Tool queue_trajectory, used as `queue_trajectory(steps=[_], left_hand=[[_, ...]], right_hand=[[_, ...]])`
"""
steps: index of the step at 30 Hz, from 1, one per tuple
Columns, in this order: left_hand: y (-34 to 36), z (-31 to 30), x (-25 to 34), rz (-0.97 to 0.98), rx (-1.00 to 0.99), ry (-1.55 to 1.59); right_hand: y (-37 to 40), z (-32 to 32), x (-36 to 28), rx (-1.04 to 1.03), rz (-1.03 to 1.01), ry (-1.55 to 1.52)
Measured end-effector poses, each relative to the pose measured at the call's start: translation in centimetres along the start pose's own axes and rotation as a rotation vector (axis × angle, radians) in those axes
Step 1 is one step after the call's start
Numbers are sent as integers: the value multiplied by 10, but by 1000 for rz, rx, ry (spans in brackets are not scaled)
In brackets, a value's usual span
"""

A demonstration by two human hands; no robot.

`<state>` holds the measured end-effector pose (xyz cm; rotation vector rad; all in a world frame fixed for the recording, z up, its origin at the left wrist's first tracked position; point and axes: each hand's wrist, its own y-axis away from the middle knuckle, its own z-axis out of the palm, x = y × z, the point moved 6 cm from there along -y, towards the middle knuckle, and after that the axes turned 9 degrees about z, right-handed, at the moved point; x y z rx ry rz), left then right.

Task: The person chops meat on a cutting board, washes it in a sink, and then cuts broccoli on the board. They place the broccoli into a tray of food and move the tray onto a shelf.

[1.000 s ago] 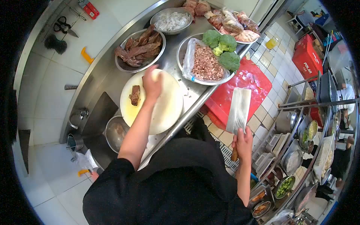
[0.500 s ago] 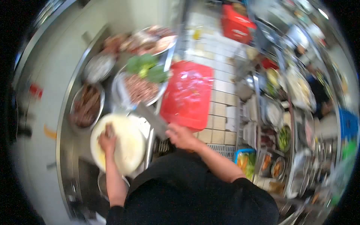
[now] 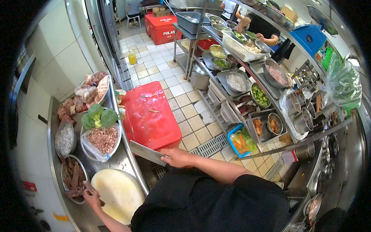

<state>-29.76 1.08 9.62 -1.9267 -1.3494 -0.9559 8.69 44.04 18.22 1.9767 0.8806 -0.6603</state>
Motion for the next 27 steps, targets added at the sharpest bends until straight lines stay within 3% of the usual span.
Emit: queue_trajectory(steps=[2,3,5,7,14,18,20,23,27], left_hand=[[-39,-38,-5,334,212,-399],[-56,-48,-6,346,214,-397],[-89,-71,-11,198,200,-407],[-119,-83,-7,175,186,-502],[-139,-94,-2,-9,73,-815],[-138,-94,-25,18,137,-790],[-130,-100,-28,172,326,-712],[-116,-108,-38,341,357,-570],[-87,-126,-79,166,391,-217]], right_hand=[[4,-2,0,27,-15,-3],[7,-3,-1,37,-20,-7],[12,-2,-1,46,-28,-1],[14,3,3,56,-19,6],[25,16,16,96,-104,56],[29,17,21,85,-102,70],[30,17,22,103,-110,62],[30,17,19,101,-93,67],[24,19,18,76,-159,118]])
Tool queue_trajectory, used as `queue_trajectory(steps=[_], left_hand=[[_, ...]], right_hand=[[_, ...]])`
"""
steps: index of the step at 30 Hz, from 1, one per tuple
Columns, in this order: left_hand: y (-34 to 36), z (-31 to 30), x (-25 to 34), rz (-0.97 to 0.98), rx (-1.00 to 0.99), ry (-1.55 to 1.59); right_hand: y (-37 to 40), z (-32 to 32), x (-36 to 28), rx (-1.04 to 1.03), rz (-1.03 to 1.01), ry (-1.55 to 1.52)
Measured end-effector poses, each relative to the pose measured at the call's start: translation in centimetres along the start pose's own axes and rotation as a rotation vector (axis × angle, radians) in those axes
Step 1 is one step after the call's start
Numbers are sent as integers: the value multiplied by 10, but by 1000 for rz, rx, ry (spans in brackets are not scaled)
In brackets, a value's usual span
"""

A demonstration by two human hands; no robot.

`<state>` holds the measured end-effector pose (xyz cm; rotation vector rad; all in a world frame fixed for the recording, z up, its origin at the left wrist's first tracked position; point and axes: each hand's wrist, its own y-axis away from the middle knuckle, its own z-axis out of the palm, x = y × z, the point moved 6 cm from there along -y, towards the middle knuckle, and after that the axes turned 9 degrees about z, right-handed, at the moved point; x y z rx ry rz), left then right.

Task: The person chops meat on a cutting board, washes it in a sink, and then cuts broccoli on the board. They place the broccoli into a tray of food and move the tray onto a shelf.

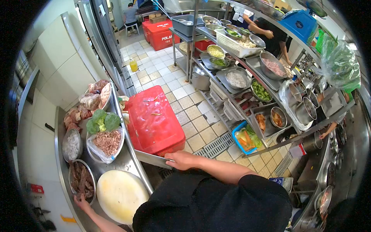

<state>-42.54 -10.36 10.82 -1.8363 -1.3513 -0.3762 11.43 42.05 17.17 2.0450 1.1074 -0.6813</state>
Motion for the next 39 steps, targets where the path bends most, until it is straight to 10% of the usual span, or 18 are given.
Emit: queue_trajectory(steps=[19,39], left_hand=[[245,-84,-72,-617,208,384],[222,-26,34,-580,100,580]], right_hand=[[-26,13,-36,-225,-134,151],[-8,24,-29,-153,-196,80]])
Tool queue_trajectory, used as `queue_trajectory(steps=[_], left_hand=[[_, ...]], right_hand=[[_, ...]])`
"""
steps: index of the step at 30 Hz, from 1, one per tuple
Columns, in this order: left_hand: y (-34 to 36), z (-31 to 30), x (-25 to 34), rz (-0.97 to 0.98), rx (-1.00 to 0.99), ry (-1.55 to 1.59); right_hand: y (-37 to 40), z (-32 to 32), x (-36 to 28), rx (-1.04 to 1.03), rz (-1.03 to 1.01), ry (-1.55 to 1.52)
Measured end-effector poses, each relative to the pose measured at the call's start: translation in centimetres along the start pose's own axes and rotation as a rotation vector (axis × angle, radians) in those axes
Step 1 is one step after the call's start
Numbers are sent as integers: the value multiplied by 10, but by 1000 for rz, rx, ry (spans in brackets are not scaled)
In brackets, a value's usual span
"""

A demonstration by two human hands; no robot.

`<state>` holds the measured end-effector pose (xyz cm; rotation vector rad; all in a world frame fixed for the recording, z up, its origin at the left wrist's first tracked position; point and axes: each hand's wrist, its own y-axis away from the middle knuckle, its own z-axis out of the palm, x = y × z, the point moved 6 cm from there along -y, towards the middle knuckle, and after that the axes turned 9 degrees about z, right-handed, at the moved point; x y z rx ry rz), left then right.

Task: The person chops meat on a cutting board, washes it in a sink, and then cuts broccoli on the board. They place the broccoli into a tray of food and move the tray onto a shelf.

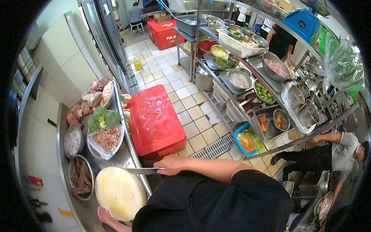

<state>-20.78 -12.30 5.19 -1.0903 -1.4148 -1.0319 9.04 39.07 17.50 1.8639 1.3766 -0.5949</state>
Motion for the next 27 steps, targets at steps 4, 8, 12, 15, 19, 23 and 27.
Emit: queue_trajectory(steps=[4,8,12,15,19,23,27], left_hand=[[13,-11,15,33,-2,8],[32,-47,20,71,77,69],[76,-95,24,51,220,174],[109,-137,14,26,321,52],[159,-187,-14,-43,509,60],[218,-217,-38,-100,663,117],[276,-225,-44,-149,786,119]], right_hand=[[-35,24,-41,-131,-128,72],[-57,55,-69,-171,-277,155],[-68,79,-70,-232,-352,84],[-68,78,-49,-193,-348,73],[-63,37,-40,-137,-263,360],[-68,18,-39,-163,-304,560],[-96,15,-49,-206,-468,740]])
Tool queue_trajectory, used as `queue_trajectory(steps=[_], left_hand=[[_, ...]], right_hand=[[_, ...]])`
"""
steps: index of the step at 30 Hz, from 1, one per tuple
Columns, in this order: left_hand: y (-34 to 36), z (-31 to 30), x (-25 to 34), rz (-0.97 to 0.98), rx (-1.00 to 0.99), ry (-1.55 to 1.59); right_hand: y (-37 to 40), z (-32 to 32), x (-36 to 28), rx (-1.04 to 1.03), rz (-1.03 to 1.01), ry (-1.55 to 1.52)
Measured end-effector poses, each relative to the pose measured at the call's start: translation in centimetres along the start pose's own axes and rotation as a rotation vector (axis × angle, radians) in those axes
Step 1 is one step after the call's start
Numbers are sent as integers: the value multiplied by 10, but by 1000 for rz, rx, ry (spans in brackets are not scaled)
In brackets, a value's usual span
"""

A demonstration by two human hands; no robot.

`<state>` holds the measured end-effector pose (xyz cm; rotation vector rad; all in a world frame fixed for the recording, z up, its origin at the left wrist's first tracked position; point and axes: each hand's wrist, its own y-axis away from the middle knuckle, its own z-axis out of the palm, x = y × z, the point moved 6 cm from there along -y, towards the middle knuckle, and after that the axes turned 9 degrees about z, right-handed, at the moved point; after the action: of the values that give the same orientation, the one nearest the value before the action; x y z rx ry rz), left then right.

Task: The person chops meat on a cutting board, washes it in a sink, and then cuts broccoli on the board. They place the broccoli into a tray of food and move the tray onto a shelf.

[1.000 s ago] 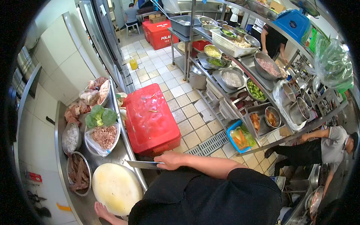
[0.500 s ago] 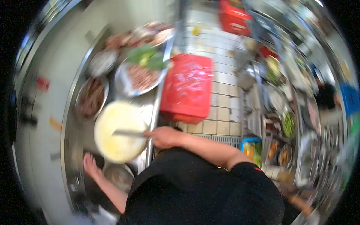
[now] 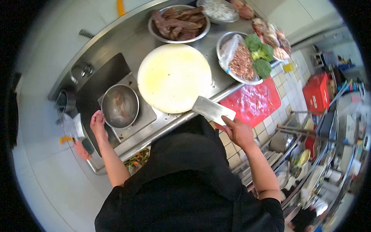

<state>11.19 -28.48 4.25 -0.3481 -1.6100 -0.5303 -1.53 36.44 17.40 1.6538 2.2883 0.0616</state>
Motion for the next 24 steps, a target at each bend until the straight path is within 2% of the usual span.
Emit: queue_trajectory(steps=[3,7,10,13,14,16,17,20,22,23,24], left_hand=[[29,-36,0,7,91,-17],[62,-62,-14,-24,182,2],[82,-21,-5,-32,154,37],[81,35,-3,-5,-2,18],[84,42,9,2,4,12],[89,58,38,140,-53,-122],[92,51,46,202,-64,-141],[109,-6,36,110,65,-223],[132,-56,18,126,187,-169],[147,-78,12,122,210,-166],[164,-102,4,47,288,-140]], right_hand=[[-29,-3,-3,-303,-67,212],[-76,13,-29,-343,-316,152],[-154,52,-117,-263,-481,77],[-221,39,-227,-293,-509,60],[-220,38,-227,-292,-518,53],[-224,22,-218,-183,-486,-119],[-220,15,-200,-189,-503,-104],[-193,-9,-88,-227,-301,35],[-164,-23,-19,-176,-263,81],[-152,-28,10,-219,-202,112],[-143,-32,33,-217,-199,181]])
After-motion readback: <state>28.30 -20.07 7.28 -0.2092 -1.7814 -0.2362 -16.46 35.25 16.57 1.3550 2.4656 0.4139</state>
